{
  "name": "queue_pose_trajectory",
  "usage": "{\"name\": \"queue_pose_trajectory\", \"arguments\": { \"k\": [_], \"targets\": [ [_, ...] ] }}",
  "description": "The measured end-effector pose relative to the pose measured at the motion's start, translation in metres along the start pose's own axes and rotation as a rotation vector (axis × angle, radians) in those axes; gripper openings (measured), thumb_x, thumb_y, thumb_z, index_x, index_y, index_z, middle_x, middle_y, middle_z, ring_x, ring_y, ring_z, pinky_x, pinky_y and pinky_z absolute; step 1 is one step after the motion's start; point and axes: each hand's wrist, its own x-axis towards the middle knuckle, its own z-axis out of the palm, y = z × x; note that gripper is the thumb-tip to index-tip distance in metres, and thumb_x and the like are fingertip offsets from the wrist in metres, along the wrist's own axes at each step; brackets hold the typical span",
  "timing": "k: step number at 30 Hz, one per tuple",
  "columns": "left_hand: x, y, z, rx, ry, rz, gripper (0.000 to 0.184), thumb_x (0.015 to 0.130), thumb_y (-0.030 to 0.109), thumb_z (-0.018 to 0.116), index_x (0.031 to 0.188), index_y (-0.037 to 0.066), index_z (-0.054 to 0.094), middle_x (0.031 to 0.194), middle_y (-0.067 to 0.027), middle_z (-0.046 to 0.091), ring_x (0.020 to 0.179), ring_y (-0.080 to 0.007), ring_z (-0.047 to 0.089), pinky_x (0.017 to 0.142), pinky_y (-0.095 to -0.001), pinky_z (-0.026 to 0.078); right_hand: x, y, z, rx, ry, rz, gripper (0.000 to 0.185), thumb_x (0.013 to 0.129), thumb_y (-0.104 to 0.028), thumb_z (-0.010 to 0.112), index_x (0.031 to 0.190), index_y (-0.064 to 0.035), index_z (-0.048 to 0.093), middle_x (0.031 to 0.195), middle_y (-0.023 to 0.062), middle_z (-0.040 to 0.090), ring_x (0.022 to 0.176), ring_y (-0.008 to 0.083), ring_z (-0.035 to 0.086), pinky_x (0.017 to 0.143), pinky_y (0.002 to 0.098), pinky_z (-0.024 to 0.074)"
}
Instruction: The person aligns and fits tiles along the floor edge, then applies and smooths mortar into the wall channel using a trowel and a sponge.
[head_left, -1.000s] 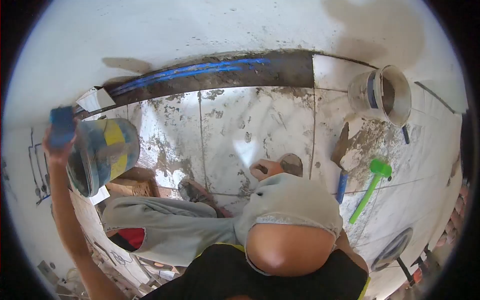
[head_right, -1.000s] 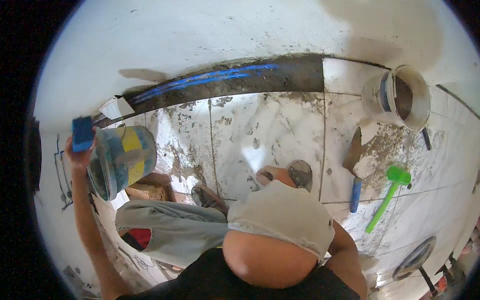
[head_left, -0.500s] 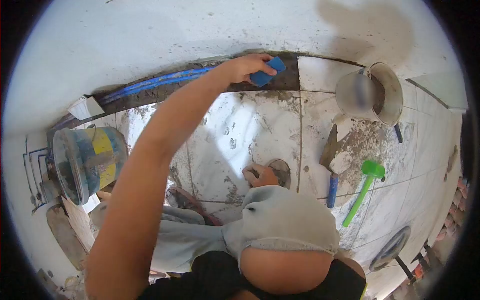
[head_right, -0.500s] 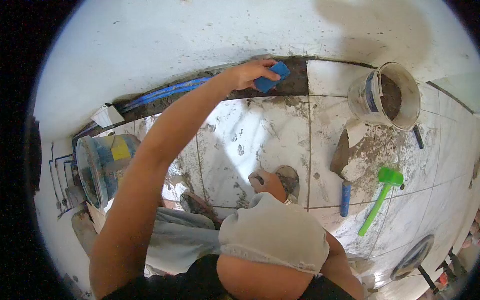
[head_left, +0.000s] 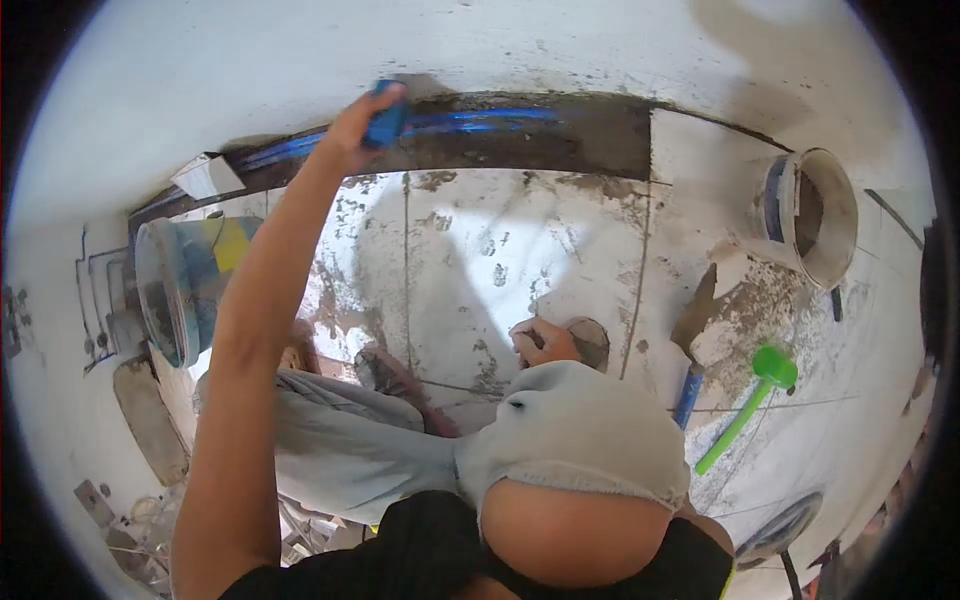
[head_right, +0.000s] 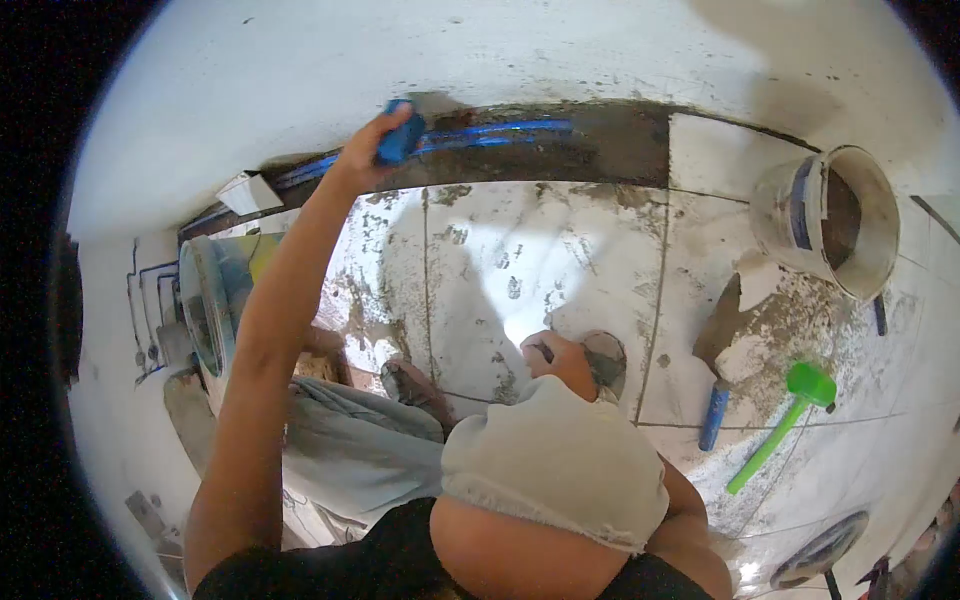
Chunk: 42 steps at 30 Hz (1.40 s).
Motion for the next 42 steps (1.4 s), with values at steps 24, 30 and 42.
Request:
{"name": "queue_pose_trajectory", "arguments": {
  "k": [24,30,42],
  "targets": [
    [0.012,0.021,-0.079,1.505,-0.08,0.04,0.048,0.077,0.021,0.073,0.122,0.009,0.061,0.108,-0.0153,0.067,0.094,-0.028,0.065,0.079,-0.0396,0.051,0.001,-0.001,-0.002,0.065,0.003,-0.049,0.017,0.088,-0.014,0.061,0.097,-0.0011,0.067,0.07,0.0053,0.064,0.057,0.0085,0.059,0.053,0.0253,0.047],
    [0.064,-0.013,-0.069,1.573,-0.33,0.27,0.04,0.087,0.02,0.056,0.125,0.007,0.057,0.092,-0.0167,0.068,0.081,-0.0279,0.066,0.059,-0.0392,0.053,0.004,-0.003,-0.003,0.05,0.003,-0.016,0.017,0.088,-0.014,0.062,0.095,-0.0003,0.067,0.069,0.0055,0.063,0.056,0.0099,0.059,0.052,0.0262,0.0464],
    [0.001,-0.029,0.011,1.472,-0.058,0.311,0.052,0.093,0.039,0.057,0.123,-0.004,0.055,0.114,-0.028,0.062,0.11,-0.043,0.058,0.091,-0.048,0.047,-0.002,-0.012,-0.006,0.026,0.042,-0.089,0.017,0.088,-0.016,0.06,0.092,-0.0007,0.067,0.072,0.0062,0.064,0.063,0.0114,0.06,0.058,0.0274,0.0483]
  ]
}}
